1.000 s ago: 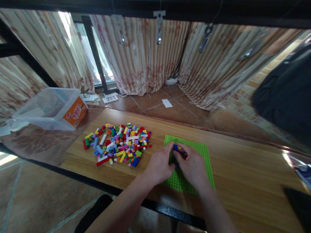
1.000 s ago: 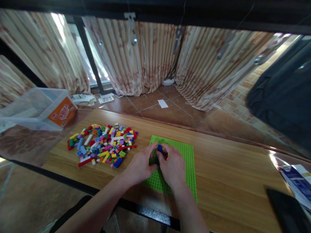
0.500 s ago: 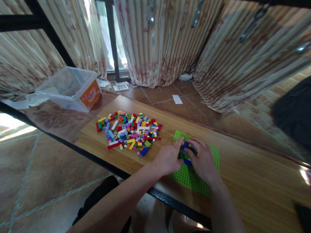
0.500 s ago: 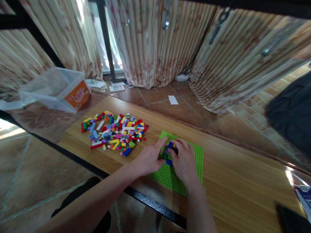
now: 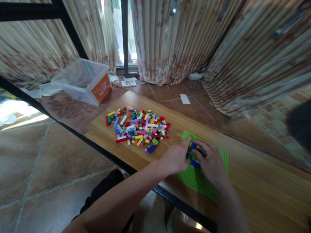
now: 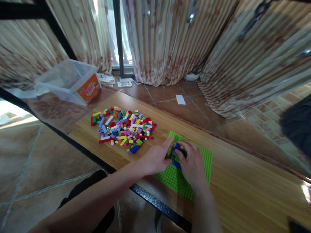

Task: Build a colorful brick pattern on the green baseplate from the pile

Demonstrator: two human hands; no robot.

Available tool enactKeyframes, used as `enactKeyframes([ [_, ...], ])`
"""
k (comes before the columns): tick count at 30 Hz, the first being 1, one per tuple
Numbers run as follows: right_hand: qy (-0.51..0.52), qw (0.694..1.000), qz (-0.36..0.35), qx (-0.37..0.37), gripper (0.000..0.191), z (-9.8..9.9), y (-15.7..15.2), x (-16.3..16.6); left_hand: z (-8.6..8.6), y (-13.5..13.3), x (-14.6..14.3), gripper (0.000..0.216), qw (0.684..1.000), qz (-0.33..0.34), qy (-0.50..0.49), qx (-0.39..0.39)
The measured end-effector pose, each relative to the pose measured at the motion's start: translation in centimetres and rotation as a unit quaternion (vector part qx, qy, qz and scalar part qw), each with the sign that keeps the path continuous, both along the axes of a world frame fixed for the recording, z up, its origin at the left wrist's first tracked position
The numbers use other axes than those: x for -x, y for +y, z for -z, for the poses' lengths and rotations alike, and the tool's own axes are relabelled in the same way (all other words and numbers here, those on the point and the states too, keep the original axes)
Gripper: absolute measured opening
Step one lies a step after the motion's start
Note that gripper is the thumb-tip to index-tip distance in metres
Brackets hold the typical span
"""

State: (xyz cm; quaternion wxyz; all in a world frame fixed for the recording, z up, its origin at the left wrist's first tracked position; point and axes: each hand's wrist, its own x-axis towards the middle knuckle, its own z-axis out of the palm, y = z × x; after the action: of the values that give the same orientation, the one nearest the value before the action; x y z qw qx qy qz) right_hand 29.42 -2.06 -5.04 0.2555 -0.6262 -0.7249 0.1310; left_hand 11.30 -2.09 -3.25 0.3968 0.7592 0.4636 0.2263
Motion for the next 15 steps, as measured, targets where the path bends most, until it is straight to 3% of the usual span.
enactKeyframes([
  [15,0.015,1.0,-0.006,0.026,0.036,0.65,0.87,-0.72,0.03,-0.39,-0.15,0.081,1.0,0.008,0.023,-0.017],
])
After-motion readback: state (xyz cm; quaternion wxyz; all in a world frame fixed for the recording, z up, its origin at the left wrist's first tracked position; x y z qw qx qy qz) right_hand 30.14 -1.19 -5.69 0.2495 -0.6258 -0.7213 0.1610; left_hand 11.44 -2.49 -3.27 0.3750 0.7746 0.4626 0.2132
